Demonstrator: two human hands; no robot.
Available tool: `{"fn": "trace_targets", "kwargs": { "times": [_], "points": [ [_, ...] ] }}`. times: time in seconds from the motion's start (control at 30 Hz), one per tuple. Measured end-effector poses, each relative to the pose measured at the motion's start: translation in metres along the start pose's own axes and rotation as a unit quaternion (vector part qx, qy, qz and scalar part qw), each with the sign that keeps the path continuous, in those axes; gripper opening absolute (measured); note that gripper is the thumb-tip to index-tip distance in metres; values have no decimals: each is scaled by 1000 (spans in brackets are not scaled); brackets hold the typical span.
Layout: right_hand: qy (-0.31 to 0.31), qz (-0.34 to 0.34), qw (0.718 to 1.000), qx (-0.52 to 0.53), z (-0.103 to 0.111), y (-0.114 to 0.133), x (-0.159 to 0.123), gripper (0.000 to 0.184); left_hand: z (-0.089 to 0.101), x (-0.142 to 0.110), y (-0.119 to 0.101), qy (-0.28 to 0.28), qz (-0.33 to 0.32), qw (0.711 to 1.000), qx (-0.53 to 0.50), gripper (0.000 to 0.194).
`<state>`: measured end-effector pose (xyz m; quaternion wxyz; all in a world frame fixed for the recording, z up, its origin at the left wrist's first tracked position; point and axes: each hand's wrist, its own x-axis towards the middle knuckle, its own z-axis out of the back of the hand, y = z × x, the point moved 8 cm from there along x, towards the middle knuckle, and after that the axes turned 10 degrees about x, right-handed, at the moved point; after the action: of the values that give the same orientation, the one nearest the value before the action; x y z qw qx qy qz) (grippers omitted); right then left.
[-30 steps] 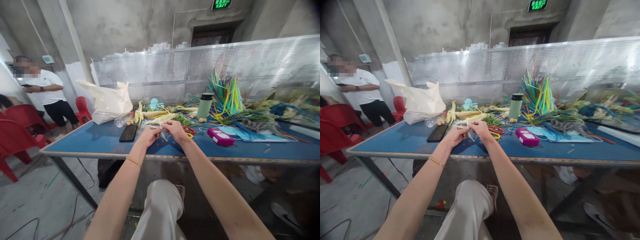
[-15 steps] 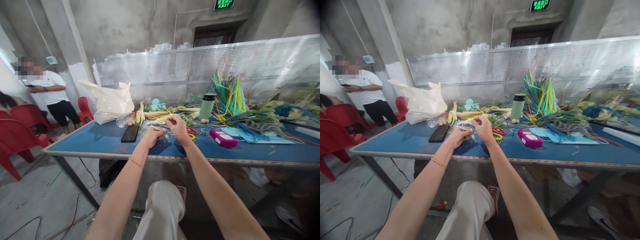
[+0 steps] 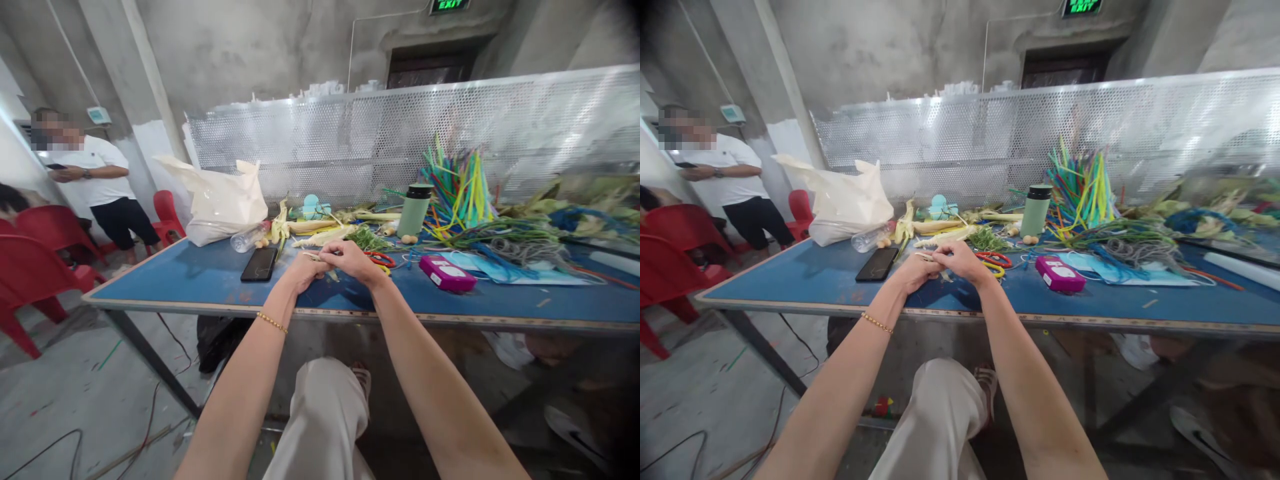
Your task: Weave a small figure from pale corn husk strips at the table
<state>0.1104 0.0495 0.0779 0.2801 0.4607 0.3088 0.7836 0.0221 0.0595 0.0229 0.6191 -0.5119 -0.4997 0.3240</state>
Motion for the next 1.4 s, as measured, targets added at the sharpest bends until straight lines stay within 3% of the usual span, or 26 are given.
{"fn": "trace_targets", "kwargs": {
  "times": [0.27, 0.6, 0.97, 1.27, 1.4],
  "points": [
    [-79, -56, 986, 136, 12, -5, -3, 25, -2, -1, -2, 23, 10, 999, -21, 34],
    [-73, -77, 959, 263, 6, -13, -2, 29, -3, -2, -3, 29, 30, 996, -81, 34],
    [-113, -98, 959, 239, 9, -17, -4, 32, -10, -6, -8, 44, 16, 999, -19, 34],
    [-111, -94, 975, 169, 8, -25, -3, 29, -8, -4, 4, 37, 43, 998, 12, 32],
    [-140, -61, 982, 111, 17, -22, -1, 27, -1, -3, 3, -2, 45, 999, -24, 30]
  ]
}}
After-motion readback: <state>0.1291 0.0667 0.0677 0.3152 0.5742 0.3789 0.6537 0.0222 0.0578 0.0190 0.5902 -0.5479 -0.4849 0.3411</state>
